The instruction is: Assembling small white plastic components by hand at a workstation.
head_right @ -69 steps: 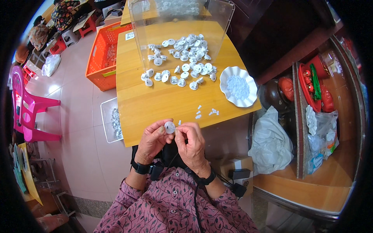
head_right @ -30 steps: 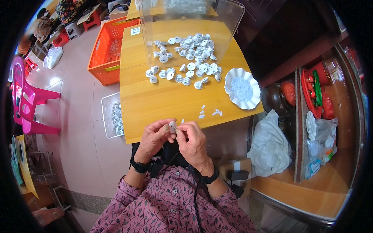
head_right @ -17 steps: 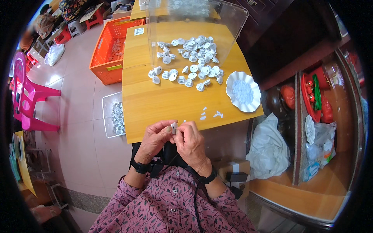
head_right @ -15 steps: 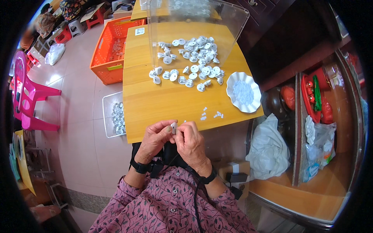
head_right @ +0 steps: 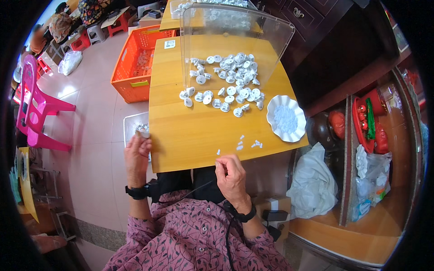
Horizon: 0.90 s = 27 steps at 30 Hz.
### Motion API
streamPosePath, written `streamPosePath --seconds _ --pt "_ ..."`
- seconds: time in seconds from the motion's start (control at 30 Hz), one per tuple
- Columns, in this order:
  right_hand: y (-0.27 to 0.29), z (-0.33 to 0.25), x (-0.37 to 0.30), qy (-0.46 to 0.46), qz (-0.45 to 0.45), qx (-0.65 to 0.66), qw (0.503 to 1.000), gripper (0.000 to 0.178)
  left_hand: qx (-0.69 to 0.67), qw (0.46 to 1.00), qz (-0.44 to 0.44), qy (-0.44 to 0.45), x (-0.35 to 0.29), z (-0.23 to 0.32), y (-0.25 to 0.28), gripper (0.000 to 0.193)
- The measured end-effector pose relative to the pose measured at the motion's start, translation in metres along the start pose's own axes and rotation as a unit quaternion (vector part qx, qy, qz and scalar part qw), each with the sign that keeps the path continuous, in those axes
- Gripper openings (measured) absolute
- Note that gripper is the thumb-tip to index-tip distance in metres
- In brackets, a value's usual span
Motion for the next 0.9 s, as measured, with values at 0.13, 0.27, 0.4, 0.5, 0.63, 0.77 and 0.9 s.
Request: streamPosePath --seconds 0.13,0.27,0.4,0.5,0.63,0.77,0.9 --pt "0.000 0.004 -0.005 -0.008 -0.005 -0.011 1.000 0.008 -0.091 0.987 0.132 -0.020 0.024 0.021 0.055 0.025" --pt "0.000 0.011 -0.009 -0.012 -0.010 -0.038 0.999 0.008 -0.103 0.979 0.172 -0.032 0.029 0.028 0.069 0.027" --pt "-0.002 0.021 -0.007 -0.012 -0.009 -0.067 0.998 0.009 -0.012 0.994 0.104 -0.028 0.017 0.033 -0.001 0.032" --pt "-0.004 0.024 -0.005 0.027 -0.008 -0.114 0.993 0.008 0.062 0.997 0.030 -0.018 0.015 0.026 -0.051 0.032" --pt "-0.008 0.018 -0.001 0.064 -0.062 -0.187 0.978 0.017 0.158 0.987 0.000 0.009 0.030 0.004 -0.099 0.035" --pt "-0.011 0.009 -0.006 0.077 -0.123 -0.220 0.965 0.033 0.298 0.954 0.009 -0.036 0.052 -0.010 -0.122 0.043" --pt "-0.012 0.008 -0.009 0.086 -0.129 -0.231 0.960 0.038 0.501 0.853 0.059 -0.135 0.095 -0.022 -0.120 0.047"
Point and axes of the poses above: each hand's wrist, its own x-axis towards the middle knuckle, its own y-axis out of the back of the hand, z = x × y, the point moved 5 cm from there along x, towards the middle knuckle, and after that the axes turned 12 degrees about y, right-handed, at the moved point
